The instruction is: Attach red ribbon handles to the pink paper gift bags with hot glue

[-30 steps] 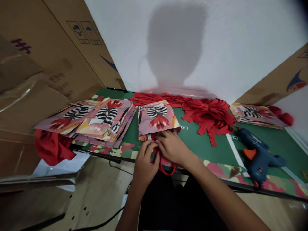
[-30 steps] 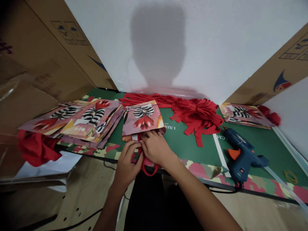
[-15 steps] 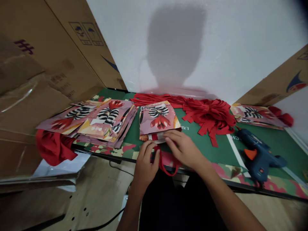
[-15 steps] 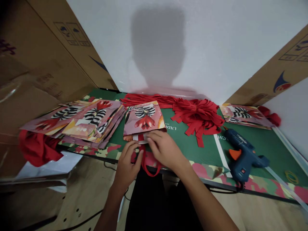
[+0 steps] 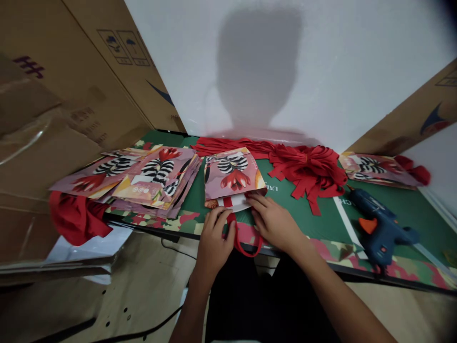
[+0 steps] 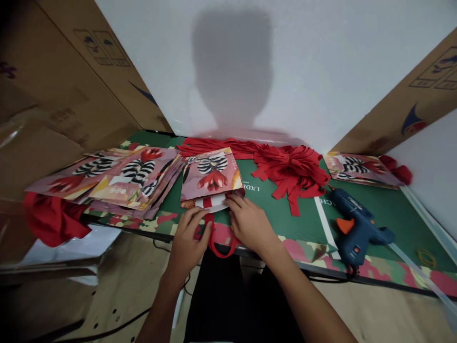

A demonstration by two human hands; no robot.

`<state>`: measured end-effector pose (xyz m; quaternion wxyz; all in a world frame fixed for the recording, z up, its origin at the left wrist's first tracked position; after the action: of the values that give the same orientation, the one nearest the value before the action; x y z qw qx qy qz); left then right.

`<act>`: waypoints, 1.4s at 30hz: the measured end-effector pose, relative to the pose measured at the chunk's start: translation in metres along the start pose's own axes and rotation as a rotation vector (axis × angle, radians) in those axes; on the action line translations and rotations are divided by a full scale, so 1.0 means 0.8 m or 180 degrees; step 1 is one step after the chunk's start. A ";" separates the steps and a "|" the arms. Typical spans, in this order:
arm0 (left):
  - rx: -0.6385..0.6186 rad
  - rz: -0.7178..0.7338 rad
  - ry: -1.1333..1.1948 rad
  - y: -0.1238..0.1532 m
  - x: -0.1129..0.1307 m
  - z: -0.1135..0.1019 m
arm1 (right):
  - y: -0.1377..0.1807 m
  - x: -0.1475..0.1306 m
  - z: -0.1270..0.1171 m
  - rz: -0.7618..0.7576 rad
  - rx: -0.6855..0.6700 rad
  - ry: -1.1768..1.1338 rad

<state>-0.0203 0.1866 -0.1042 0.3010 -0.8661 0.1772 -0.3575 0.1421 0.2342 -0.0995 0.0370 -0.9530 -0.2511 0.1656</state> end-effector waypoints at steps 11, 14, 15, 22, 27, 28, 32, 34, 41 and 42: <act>0.0069 0.0067 0.0080 0.000 0.002 -0.003 | 0.000 0.004 0.011 -0.0072 0.0239 -0.0130; 0.0070 0.0124 0.0123 -0.003 0.005 -0.003 | -0.001 0.002 0.011 -0.0112 0.0343 -0.0327; 0.0071 0.0139 0.0142 -0.003 0.006 -0.003 | -0.001 0.002 0.011 -0.0115 0.0372 -0.0372; 0.0088 0.0160 0.0171 -0.003 0.004 -0.003 | -0.002 0.003 0.009 -0.0070 0.0337 -0.0317; 0.0242 0.0353 0.0167 -0.010 0.016 -0.018 | -0.003 0.006 0.009 -0.0040 0.0285 -0.0269; 0.0425 0.0426 0.0054 -0.014 0.018 -0.027 | -0.003 0.006 0.009 -0.0037 0.0275 -0.0274; 0.1062 0.0437 -0.0415 -0.041 0.009 -0.056 | -0.003 0.006 0.009 -0.0056 0.0256 -0.0274; 0.0808 0.0354 -0.0277 -0.059 -0.008 -0.046 | -0.002 0.007 0.008 -0.0060 0.0259 -0.0261; 0.0008 0.0480 0.0202 -0.063 -0.032 -0.005 | -0.002 0.006 0.012 -0.0076 0.0201 -0.0277; 0.0009 0.0480 0.0207 -0.061 -0.031 -0.006 | -0.003 0.004 0.011 -0.0077 0.0199 -0.0275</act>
<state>-0.0361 0.2347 -0.0830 0.3224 -0.8378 0.2512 -0.3619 0.1411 0.2377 -0.1083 0.0579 -0.9402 -0.2587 0.2139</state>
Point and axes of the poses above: each hand's wrist, its own y-axis away from the middle knuckle, its own z-axis out of the palm, x = y × z, the point moved 9 cm from there along -y, towards the middle knuckle, and after that the axes turned 8 degrees about y, right-handed, at the moved point
